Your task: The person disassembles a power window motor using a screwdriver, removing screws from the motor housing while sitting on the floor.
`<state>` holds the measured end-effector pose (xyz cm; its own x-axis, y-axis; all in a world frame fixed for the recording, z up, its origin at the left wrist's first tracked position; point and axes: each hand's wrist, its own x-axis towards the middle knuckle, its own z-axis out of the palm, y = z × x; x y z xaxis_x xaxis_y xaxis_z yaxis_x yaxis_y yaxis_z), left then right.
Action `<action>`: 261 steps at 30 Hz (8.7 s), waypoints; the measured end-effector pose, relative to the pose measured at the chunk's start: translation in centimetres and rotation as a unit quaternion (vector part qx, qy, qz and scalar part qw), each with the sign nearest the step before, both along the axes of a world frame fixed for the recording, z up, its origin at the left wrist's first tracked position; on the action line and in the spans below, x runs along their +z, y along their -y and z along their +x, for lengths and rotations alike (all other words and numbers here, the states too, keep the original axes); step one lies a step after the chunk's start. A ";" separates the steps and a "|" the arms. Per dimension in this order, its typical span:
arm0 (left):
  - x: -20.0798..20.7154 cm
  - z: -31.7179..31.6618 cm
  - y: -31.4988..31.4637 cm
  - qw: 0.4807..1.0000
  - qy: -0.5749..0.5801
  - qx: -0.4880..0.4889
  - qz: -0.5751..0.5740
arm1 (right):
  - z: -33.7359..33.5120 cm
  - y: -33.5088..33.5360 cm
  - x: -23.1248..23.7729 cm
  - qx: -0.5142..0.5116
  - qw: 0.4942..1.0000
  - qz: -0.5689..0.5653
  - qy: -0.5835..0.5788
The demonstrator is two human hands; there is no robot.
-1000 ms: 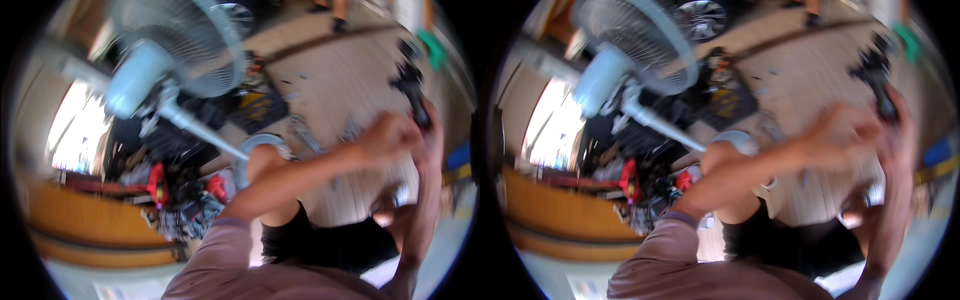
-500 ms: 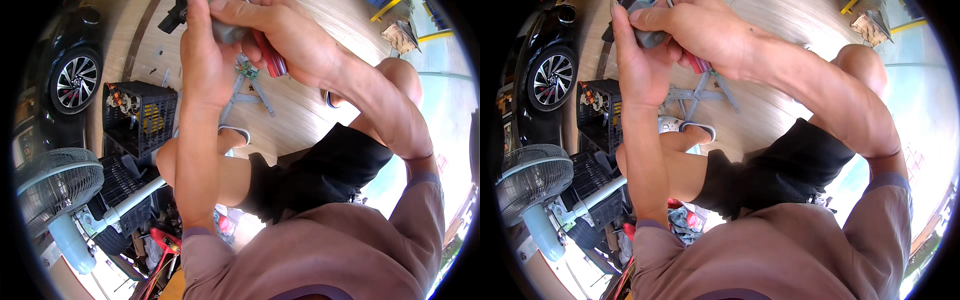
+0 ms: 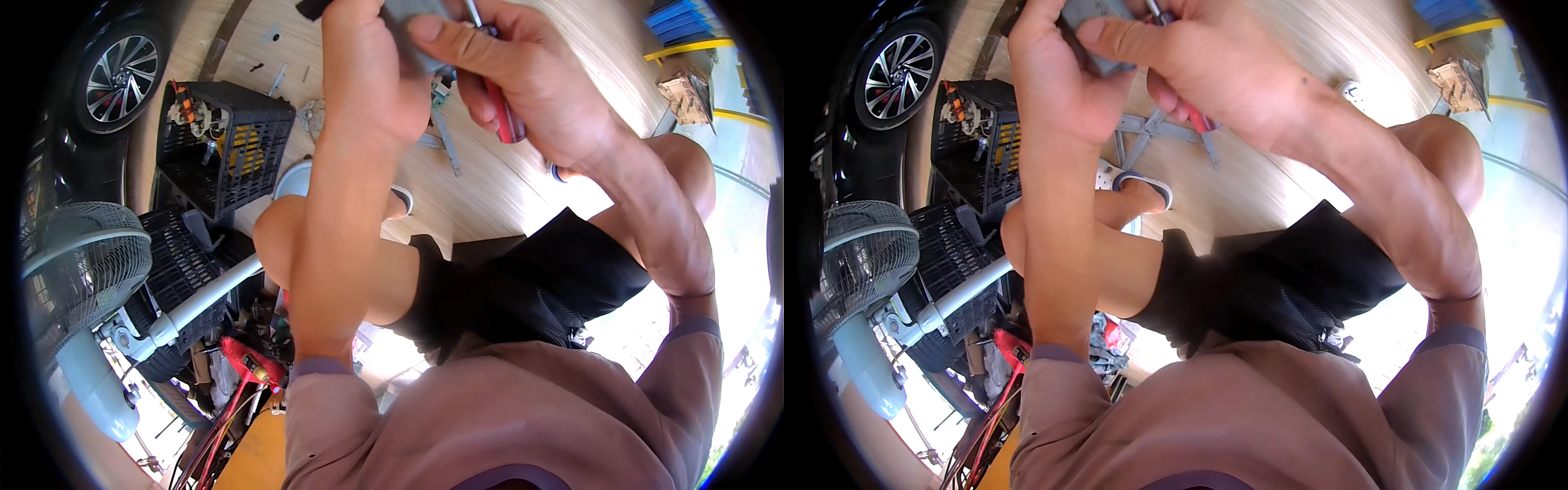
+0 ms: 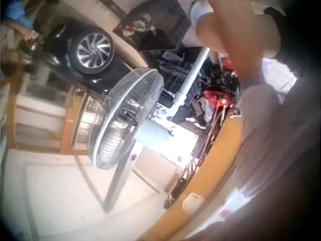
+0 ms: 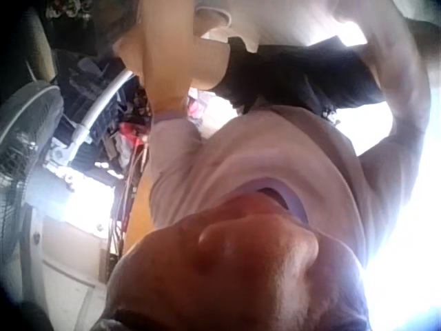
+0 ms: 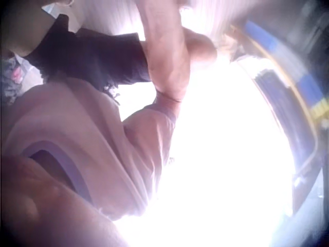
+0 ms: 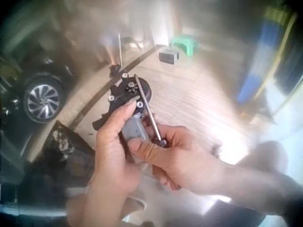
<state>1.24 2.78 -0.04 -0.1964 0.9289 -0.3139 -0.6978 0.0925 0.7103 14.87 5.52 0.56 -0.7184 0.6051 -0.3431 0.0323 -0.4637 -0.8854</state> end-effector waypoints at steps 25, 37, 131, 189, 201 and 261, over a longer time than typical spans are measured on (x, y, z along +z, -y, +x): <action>2.3 -4.8 3.6 0.996 -0.033 0.008 0.084 | -3.8 1.4 1.5 0.039 0.982 0.184 0.001; 2.6 -5.5 3.5 0.996 -0.038 0.054 0.066 | -2.9 1.2 3.1 -0.018 0.964 0.264 0.006; 3.7 -6.8 6.3 0.992 0.005 0.125 0.000 | 0.0 -5.5 -19.6 -0.028 0.910 0.260 0.322; 2.2 -2.5 5.5 0.998 -0.053 -0.014 0.028 | -0.3 -0.5 2.5 -0.111 0.899 0.422 0.023; 2.4 -2.2 4.1 0.998 -0.056 0.023 0.011 | -1.8 -1.0 1.5 -0.115 0.879 0.459 0.063; 1.8 -0.4 3.7 0.990 -0.132 0.004 0.042 | -0.3 -1.5 0.3 -0.140 0.728 0.664 0.102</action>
<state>0.86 -0.89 1.77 -0.2683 0.9479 -0.1717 -0.4869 0.0203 0.8732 14.56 7.03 0.82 -0.5189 0.6138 0.5950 0.2943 0.7818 -0.5498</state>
